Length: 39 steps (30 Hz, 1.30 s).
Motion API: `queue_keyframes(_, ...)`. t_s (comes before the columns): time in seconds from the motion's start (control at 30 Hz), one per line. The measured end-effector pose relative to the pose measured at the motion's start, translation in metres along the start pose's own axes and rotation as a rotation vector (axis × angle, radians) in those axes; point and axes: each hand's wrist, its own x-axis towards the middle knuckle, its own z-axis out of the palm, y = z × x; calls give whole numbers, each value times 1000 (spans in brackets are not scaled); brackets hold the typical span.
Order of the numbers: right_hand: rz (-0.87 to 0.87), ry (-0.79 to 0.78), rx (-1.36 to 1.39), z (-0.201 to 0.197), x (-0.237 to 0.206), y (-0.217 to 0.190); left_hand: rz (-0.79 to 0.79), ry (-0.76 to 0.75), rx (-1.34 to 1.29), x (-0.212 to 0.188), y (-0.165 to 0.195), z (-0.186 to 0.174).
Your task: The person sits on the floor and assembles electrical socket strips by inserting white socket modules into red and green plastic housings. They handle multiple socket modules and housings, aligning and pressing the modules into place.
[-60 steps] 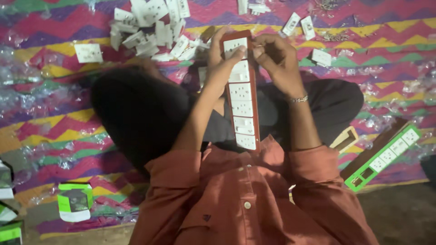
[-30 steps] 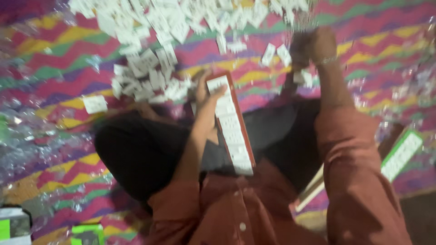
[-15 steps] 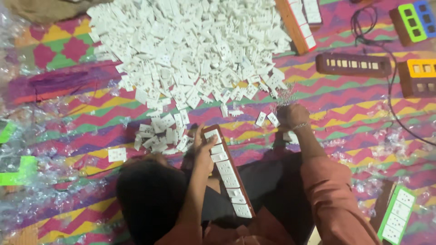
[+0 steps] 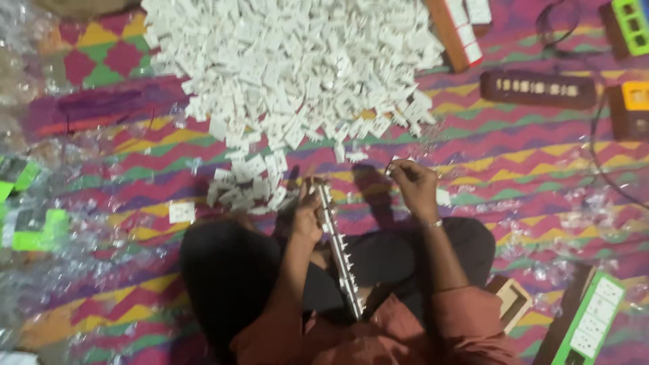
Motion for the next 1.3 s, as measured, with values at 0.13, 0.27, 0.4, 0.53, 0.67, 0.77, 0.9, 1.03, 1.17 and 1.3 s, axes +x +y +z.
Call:
queue_keyframes(0.13,95,-39,270,55,-55,-20,-93,-192,-156,-13,-2,2)
queue_keyframes(0.27,-46,-93,223,79,-74,-39,-105,-191,-131,-11,-1,6)
queue_keyframes(0.4,-109,-185,206,87,-77,-52,-109,-109,-109,-17,2,7)
queue_keyframes(0.53,-149,-215,140,89,-78,-58,-71,-158,-111,-20,1,4)
queue_keyframes(0.67,-252,-231,9,85,-82,-60,-138,-247,-151,-22,4,3)
queue_keyframes(0.77,-312,-247,-8,82,-84,-60,-176,-280,-185,-27,6,4)
queue_keyframes(0.9,-322,-228,-4,83,-86,-59,-217,-193,-166,-31,6,4)
queue_keyframes(1.03,-320,-228,-17,83,-88,-59,-208,-247,-233,-27,1,3)
queue_keyframes(1.17,-357,-225,-22,80,-89,-60,-183,-281,-188,-24,0,3)
queue_keyframes(1.3,-312,-235,15,80,-88,-60,-198,-269,-172,-26,3,6)
